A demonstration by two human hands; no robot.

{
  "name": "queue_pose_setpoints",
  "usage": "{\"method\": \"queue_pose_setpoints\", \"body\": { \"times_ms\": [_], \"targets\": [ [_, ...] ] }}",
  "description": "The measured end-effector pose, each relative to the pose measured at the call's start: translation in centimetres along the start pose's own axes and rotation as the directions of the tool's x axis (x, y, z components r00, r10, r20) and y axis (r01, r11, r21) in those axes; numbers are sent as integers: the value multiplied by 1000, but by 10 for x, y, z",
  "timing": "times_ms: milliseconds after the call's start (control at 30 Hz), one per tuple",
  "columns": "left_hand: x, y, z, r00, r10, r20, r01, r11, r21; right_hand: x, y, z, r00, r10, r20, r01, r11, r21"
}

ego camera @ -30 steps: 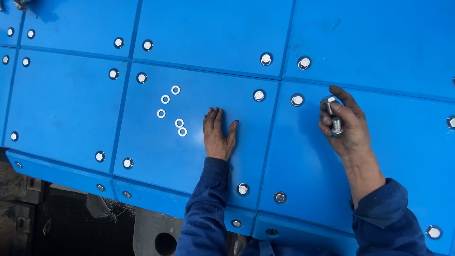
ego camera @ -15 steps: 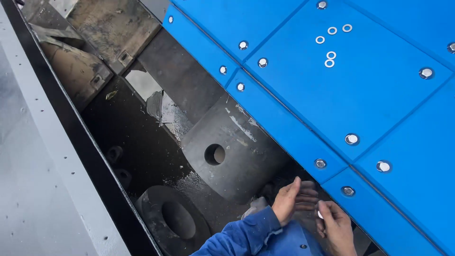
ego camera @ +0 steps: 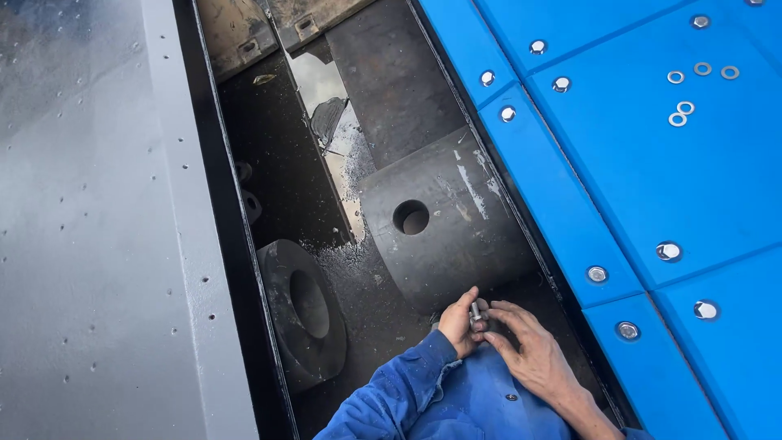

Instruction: Assembling blue industrial panels by hand-placing and tightening bolts and washers onto a frame.

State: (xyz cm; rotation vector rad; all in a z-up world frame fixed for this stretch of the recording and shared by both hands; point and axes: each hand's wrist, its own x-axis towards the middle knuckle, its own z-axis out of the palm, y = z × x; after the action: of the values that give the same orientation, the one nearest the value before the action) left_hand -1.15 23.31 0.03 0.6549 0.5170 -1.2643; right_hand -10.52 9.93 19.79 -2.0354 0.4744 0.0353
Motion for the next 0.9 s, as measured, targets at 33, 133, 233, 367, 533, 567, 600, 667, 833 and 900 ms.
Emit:
{"method": "queue_pose_setpoints", "body": {
  "times_ms": [33,133,233,367,533,567,600,667,833,900],
  "targets": [
    [-5,-8,-8,1000,0,0,0,1000,-8,-8,9,0,1000,2,6,-2,1000,-5],
    [-5,-16,-23,999,18,-51,-18,1000,7,-14,30,-4,992,125,19,-125,992,-11],
    [-10,-33,-36,992,-3,-128,-4,999,-53,-24,42,-7,968,247,51,-241,965,-105],
    [-9,-43,-34,939,-1,-344,-30,996,-86,-34,39,-11,933,339,121,-313,930,-195],
    [-7,-45,-29,956,7,-293,-25,998,-58,-41,35,-4,956,271,116,-248,953,-175],
    [-8,-44,-25,966,4,-259,-18,999,-52,-42,35,-3,959,250,131,-228,960,-163],
    [-8,-43,-21,974,2,-225,-13,999,-45,-42,36,-2,963,228,145,-206,967,-152],
    [-16,-41,-7,971,-22,-237,16,999,-28,-44,32,-3,964,215,155,-195,971,-134],
    [-11,-50,-19,969,-29,-245,43,998,53,-50,39,-2,979,165,122,-151,982,-114],
    [-1,-56,-34,988,-24,-154,28,999,24,-50,42,-4,962,226,155,-206,969,-135]
  ]
}}
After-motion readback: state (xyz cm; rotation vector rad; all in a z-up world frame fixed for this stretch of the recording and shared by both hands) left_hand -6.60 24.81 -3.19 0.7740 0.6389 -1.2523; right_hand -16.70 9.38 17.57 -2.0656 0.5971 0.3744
